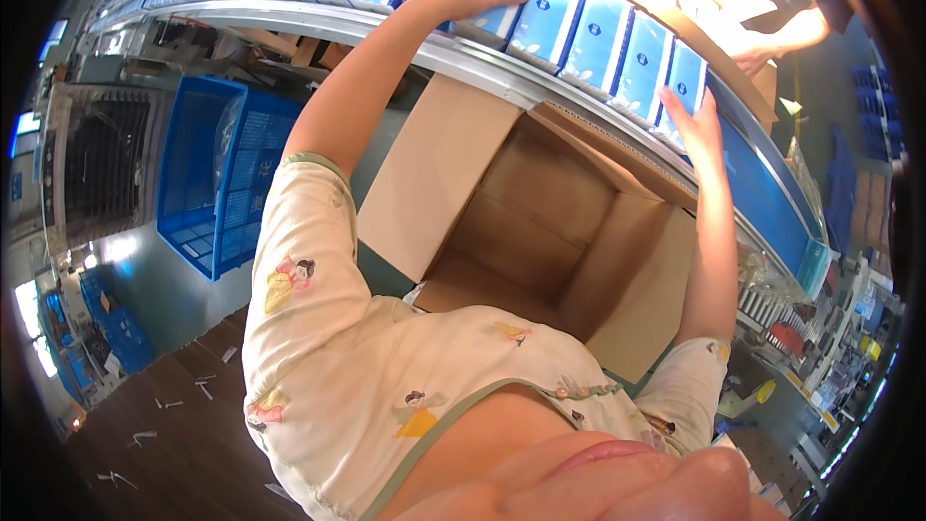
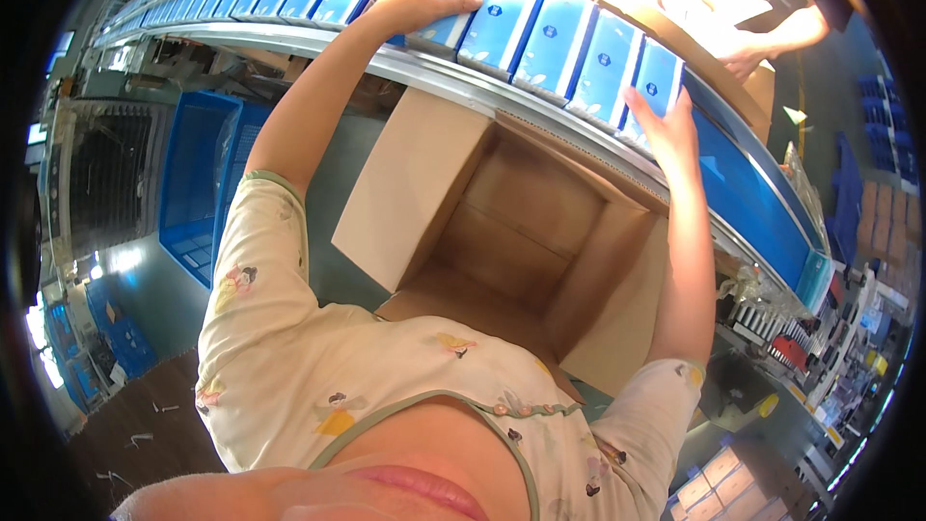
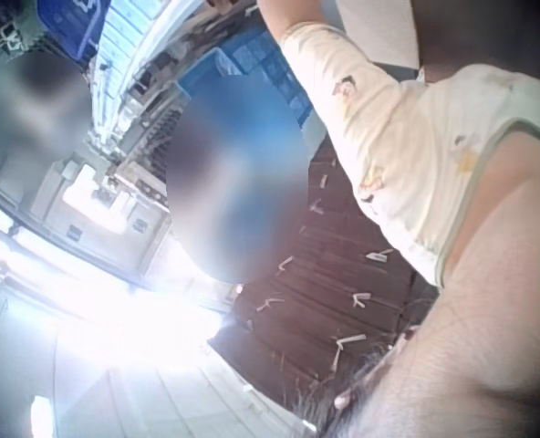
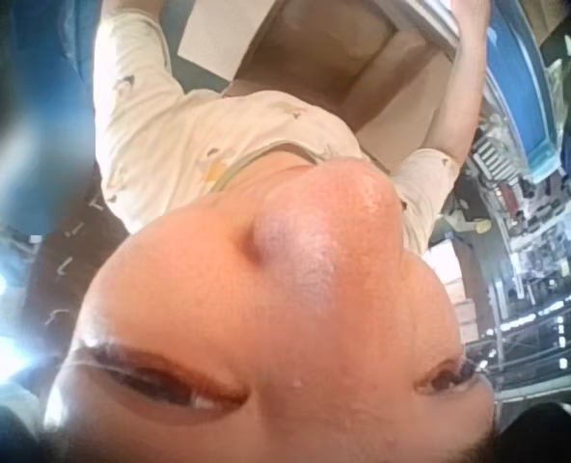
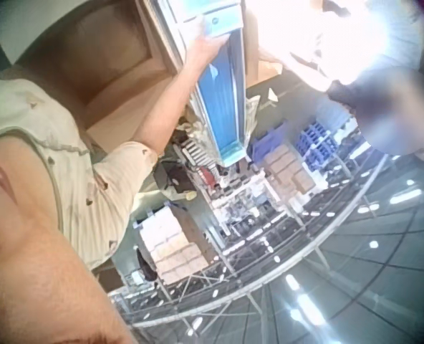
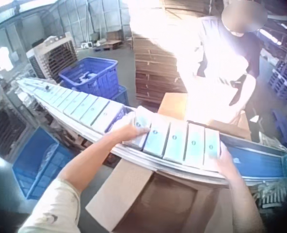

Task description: The person picks up a flat cardboard sheet, folds it into a box, fills it with small boxes from a conveyor belt, and closes the flaps.

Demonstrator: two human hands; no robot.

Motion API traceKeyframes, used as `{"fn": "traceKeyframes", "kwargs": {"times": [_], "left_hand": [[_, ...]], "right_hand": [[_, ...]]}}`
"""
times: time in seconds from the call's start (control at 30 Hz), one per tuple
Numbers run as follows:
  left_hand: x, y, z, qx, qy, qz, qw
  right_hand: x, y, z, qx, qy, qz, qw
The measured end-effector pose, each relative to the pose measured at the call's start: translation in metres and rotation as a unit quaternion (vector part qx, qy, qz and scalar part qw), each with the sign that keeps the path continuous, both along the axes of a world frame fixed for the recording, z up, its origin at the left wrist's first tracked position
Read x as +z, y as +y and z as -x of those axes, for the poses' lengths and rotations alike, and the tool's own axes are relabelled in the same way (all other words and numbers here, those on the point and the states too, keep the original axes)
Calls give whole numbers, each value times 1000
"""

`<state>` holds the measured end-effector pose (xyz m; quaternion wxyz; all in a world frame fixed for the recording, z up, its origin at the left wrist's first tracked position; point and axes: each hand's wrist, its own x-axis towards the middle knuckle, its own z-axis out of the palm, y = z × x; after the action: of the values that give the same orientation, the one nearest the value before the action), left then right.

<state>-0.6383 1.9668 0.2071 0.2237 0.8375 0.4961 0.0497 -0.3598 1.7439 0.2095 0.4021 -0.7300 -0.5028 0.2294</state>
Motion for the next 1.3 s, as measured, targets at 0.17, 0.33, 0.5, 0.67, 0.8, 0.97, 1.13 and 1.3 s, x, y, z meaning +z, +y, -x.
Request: {"fn": "traceKeyframes", "kwargs": {"times": [0.17,0.33,0.5,0.67,0.8,0.97,1.13,1.3], "left_hand": [[2,-32,-24,23,-162,35,986],[37,-54,-17,5,-309,-11,951],[64,-166,33,-84,-344,-59,933],[17,-271,57,19,-105,303,947],[-118,-311,60,-140,256,339,894],[-266,-334,25,-368,330,238,836],[-217,-320,-7,-450,291,482,693],[30,-125,45,-341,-280,419,793]], "right_hand": [[2,12,-3,-59,214,24,975],[44,-23,6,-95,207,-138,964],[73,-146,53,-129,57,-168,976],[-1,-268,95,-185,269,133,936],[-116,-274,96,83,-74,569,815],[-269,-258,128,319,-132,479,807],[-291,-252,124,396,159,472,771],[-188,-208,83,308,-31,404,861]]}}
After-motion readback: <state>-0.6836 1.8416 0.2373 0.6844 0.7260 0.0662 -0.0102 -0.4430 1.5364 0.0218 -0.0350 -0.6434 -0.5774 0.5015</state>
